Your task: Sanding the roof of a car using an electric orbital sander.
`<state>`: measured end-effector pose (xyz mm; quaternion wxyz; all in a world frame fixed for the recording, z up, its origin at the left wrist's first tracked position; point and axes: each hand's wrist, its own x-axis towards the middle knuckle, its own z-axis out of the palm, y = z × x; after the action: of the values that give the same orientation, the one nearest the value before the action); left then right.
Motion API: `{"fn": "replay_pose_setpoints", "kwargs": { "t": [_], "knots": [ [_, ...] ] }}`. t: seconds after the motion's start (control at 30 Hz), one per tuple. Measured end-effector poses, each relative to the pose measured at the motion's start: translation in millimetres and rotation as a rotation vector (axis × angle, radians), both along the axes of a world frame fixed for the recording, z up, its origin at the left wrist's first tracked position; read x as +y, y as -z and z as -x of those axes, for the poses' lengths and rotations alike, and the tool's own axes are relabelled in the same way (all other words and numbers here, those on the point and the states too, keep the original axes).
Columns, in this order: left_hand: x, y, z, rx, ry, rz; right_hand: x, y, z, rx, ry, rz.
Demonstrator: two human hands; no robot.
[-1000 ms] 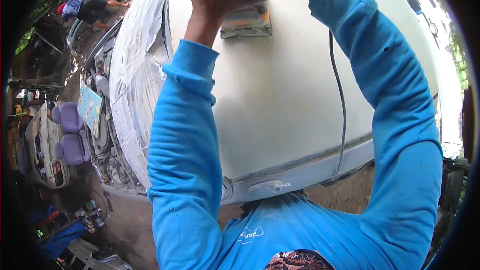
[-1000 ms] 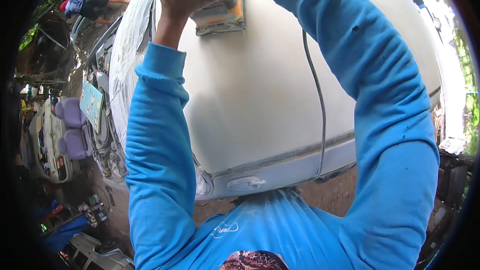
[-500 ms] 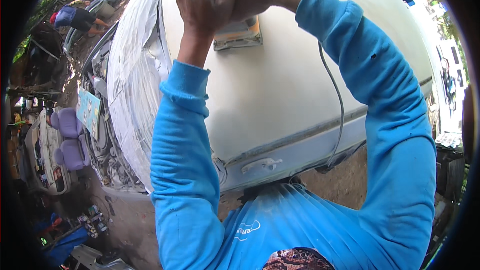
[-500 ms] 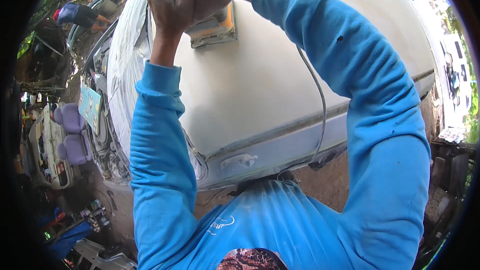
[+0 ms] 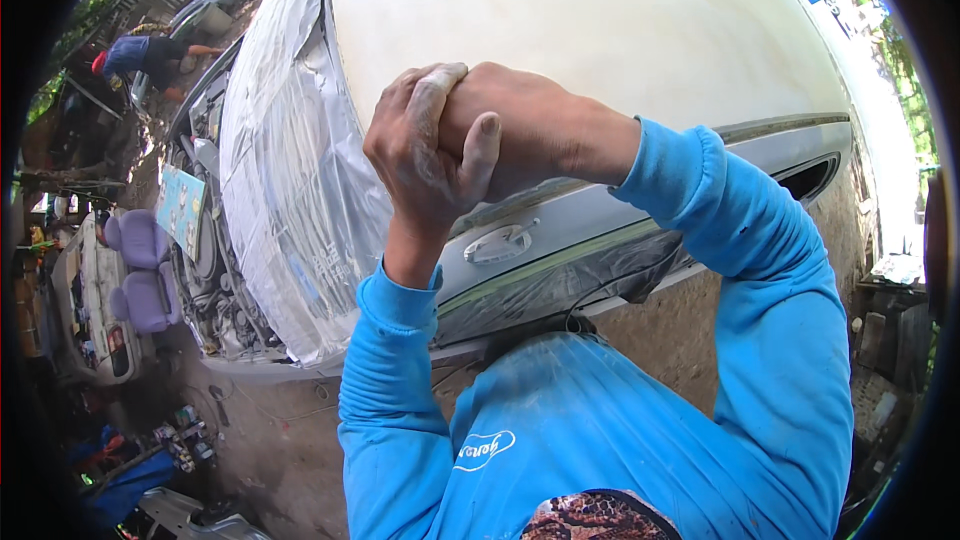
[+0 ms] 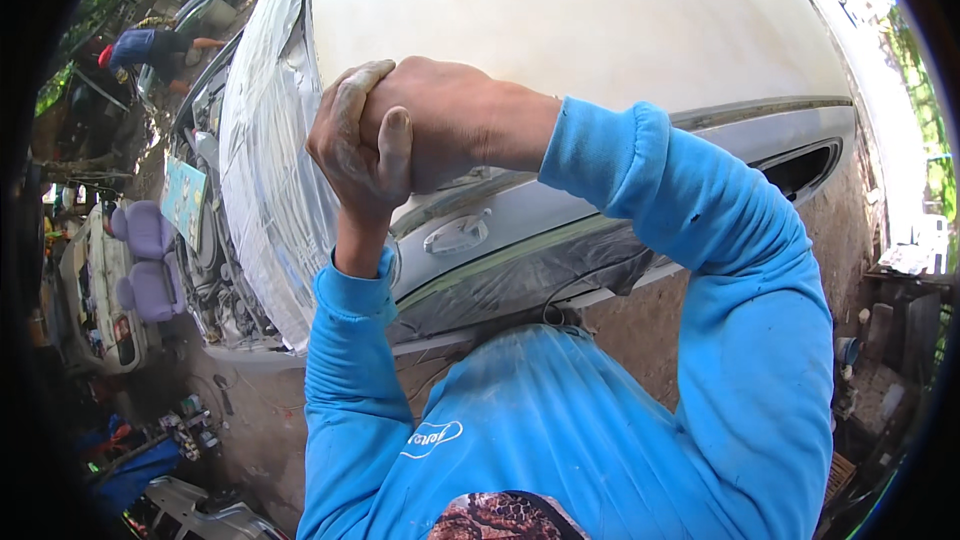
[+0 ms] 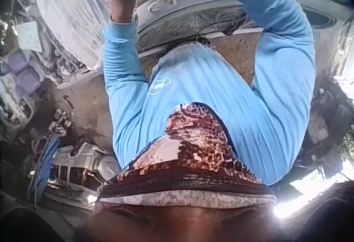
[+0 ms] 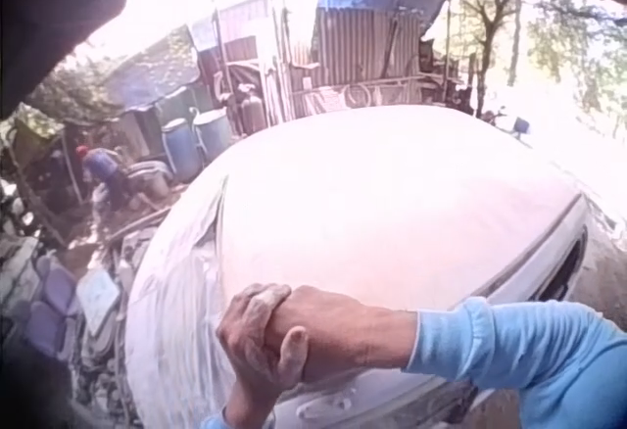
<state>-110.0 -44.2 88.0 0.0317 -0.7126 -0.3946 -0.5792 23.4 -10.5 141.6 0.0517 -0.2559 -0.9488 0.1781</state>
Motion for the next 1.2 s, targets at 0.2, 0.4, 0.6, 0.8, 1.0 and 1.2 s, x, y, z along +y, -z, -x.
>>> {"fn": "replay_pose_setpoints", "kwargs": {
  "t": [0.2, 0.4, 0.6, 0.8, 1.0, 1.2],
  "knots": [
    [-1, -4, -28, 0.0, 0.038, -0.015, -9, 5, -29, 0.089, 0.018, -0.065],
    [40, -12, -96, 0.029, 0.146, -0.089, 4, -8, -104, 0.059, 0.168, -0.161],
    [72, -17, -183, 0.056, 0.279, -0.074, 17, 1, -194, 0.107, 0.328, -0.287],
    [99, -22, -270, 0.066, 0.375, -0.023, 29, 2, -276, 0.039, 0.489, -0.222],
    [110, -24, -288, 0.118, 0.495, -0.023, 28, 3, -294, 0.033, 0.686, -0.034],
    [87, -23, -224, 0.112, 0.423, 0.001, 14, 2, -231, 0.144, 0.45, -0.312]
  ]
}}
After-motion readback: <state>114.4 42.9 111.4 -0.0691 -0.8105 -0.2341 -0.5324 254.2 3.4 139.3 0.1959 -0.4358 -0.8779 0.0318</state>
